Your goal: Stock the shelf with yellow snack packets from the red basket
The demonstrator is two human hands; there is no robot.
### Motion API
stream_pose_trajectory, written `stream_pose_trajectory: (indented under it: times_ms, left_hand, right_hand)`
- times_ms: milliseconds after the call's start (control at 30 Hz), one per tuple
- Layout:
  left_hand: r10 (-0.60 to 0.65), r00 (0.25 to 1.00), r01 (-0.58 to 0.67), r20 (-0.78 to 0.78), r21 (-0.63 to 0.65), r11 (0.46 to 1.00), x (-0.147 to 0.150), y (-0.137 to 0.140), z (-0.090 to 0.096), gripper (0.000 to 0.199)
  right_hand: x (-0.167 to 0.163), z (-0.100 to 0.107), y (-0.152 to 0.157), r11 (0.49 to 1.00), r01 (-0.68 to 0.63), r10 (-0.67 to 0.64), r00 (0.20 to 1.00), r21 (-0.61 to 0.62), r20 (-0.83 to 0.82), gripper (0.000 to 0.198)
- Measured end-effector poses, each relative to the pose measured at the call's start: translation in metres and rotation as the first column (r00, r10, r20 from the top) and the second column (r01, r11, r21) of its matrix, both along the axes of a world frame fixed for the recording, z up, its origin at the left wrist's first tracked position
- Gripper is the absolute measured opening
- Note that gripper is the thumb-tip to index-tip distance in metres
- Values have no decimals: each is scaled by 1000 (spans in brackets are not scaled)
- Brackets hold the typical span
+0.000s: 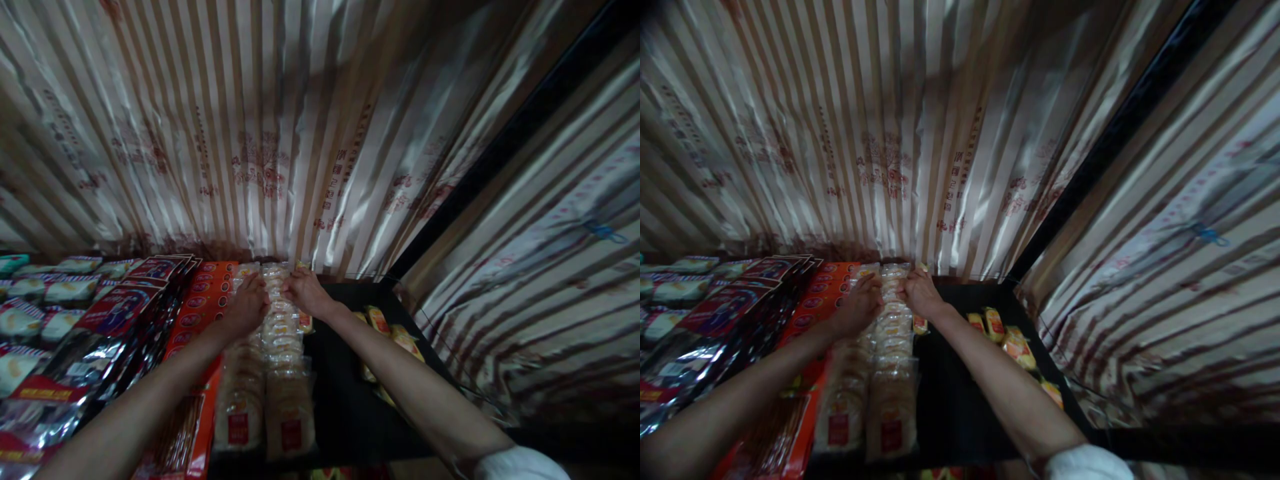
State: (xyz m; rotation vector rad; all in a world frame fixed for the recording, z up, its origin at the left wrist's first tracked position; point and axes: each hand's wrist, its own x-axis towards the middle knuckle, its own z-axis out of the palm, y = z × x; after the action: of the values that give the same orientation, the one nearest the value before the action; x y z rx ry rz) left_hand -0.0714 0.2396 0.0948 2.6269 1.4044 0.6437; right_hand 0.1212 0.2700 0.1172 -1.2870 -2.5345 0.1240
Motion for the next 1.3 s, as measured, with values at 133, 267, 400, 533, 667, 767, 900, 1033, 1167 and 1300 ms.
stream_pose_trajectory:
  times_ms: [133,267,400,533,667,767,900,1033,1167,1300]
  left_hand:
    - [54,996,-59,72,71,996,5,2,-10,9]
    - [91,991,-101,99,101,990,6,1,-12,8]
    - [133,984,-151,120,164,975,5,-9,1,11]
    - [60,998,-64,35,116,991,2,-23,14,9]
    - [-2,1000,3,-14,30,1000,2,-26,11,7]
    - [6,1000,-6,6,32,999,3,-22,4,10]
    - [60,996,-64,59,68,996,5,-18,-7,12]
    - [100,989,-111,112,93,989,6,-19,-9,11]
    - [60,993,-76,105,157,985,3,-33,3,11]
    - [-3,1000,4,-15,63,998,3,-48,14,6]
  right_hand:
    - [6,0,-6,997,-72,74,994,31,-81,14]
    - [8,3,-16,998,-53,53,999,17,-5,6]
    - [4,6,-21,1000,-24,23,999,18,48,6]
    - [3,3,-20,1000,-22,21,999,22,33,6]
    - [4,-2,-19,999,-26,25,1000,32,3,8]
    - [7,-3,-21,996,-63,67,995,62,-71,11]
    - [12,-4,-28,990,-125,130,988,61,-88,12]
    - [13,-4,-31,997,-76,76,996,7,-51,6]
    - [10,-2,-34,998,-62,63,997,15,-43,4]
    - [9,-1,-37,998,-61,61,997,-3,-53,4]
